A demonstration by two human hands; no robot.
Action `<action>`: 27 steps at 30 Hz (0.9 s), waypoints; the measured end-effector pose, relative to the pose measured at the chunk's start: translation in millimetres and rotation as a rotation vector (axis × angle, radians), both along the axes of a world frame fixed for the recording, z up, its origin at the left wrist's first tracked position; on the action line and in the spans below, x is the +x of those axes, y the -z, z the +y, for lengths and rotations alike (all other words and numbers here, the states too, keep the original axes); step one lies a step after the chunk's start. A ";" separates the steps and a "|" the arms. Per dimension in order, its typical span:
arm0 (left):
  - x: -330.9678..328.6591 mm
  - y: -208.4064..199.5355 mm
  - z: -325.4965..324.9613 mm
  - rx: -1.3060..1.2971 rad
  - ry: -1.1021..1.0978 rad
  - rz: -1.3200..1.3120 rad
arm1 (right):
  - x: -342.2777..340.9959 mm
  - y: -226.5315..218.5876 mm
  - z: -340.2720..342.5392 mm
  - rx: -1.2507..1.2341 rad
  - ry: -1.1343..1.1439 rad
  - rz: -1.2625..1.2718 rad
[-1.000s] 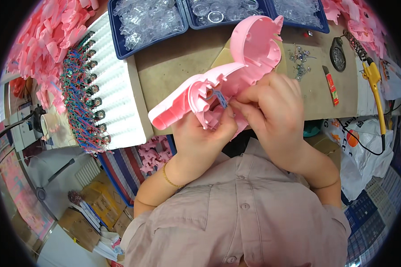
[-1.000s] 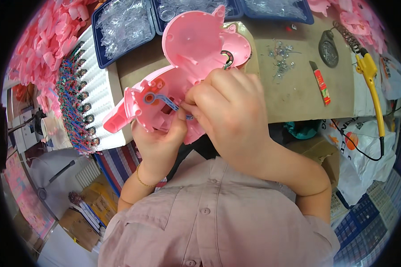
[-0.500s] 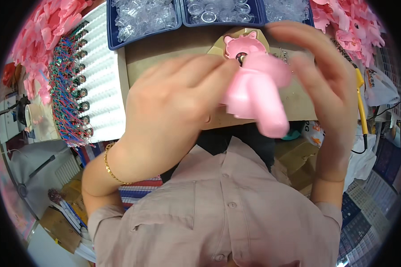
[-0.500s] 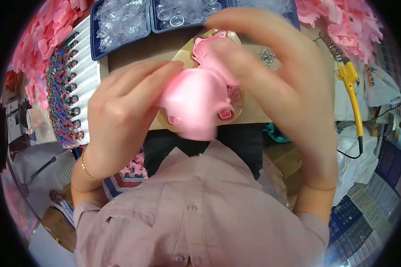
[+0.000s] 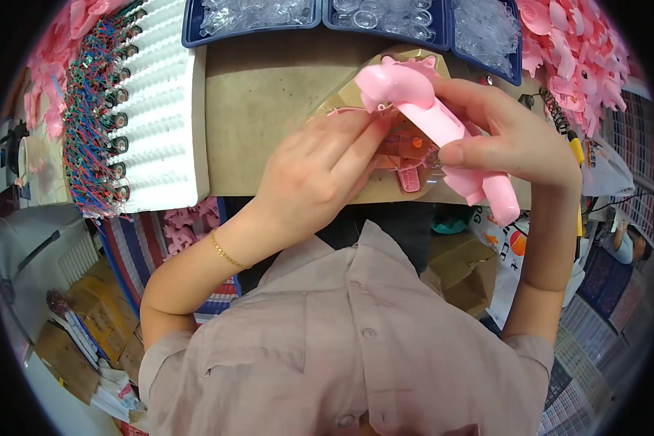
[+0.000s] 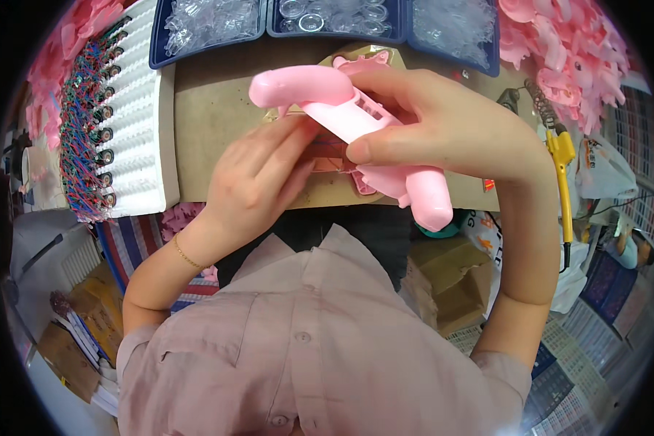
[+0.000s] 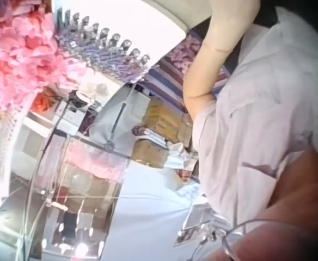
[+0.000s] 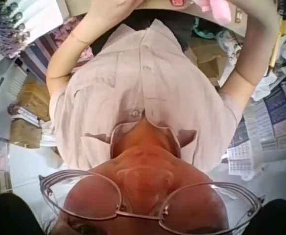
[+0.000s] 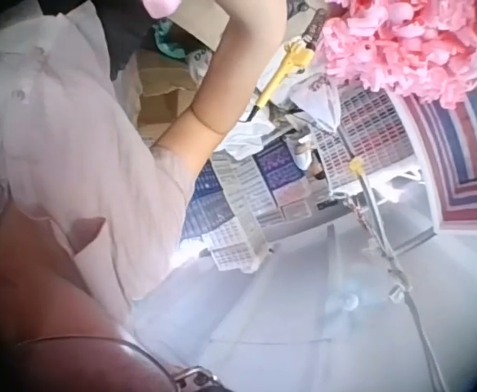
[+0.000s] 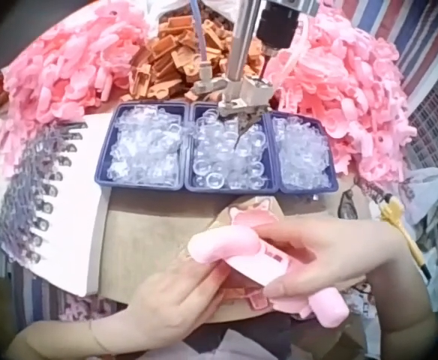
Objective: Assembling and gluing electronic and plastic components of toy animals at a factory workbench.
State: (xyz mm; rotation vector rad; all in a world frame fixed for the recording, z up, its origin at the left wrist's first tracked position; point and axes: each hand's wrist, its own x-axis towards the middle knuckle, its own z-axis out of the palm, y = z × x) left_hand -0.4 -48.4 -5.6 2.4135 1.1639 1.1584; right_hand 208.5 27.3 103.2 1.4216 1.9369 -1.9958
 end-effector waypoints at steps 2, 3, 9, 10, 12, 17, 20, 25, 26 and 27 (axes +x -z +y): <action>-1.0 4.0 -2.0 0.001 0.050 0.079 | 1.9 2.8 -2.2 -0.025 0.023 0.018; -1.4 4.9 -2.5 -0.001 0.051 0.076 | 1.5 2.0 -1.6 -0.027 0.024 0.015; 0.1 -2.9 -13.6 0.124 0.015 0.289 | -3.6 -6.7 5.7 -0.003 -0.105 -0.139; 0.6 -5.8 -16.4 0.126 0.029 0.397 | -4.3 -6.1 5.7 -0.006 -0.103 -0.092; 2.0 -16.5 -23.5 0.125 0.034 0.499 | -6.0 -6.7 5.0 -0.009 -0.109 -0.050; 26.7 -40.1 -36.7 0.181 0.059 1.036 | -17.1 -7.3 -13.8 0.020 0.088 -0.009; 29.9 -40.6 -45.2 0.217 0.045 1.283 | -31.2 -10.5 -16.9 0.309 -0.027 -0.096; -12.3 -32.3 -45.0 -0.207 0.176 0.628 | -30.9 26.3 -13.8 0.942 -0.501 -0.163; -23.1 -31.7 -45.8 -0.373 0.305 0.384 | -28.3 27.7 -13.7 0.947 -0.512 -0.150; -33.1 -29.8 -49.7 -0.496 0.370 0.198 | -27.2 28.7 -14.1 0.942 -0.511 -0.122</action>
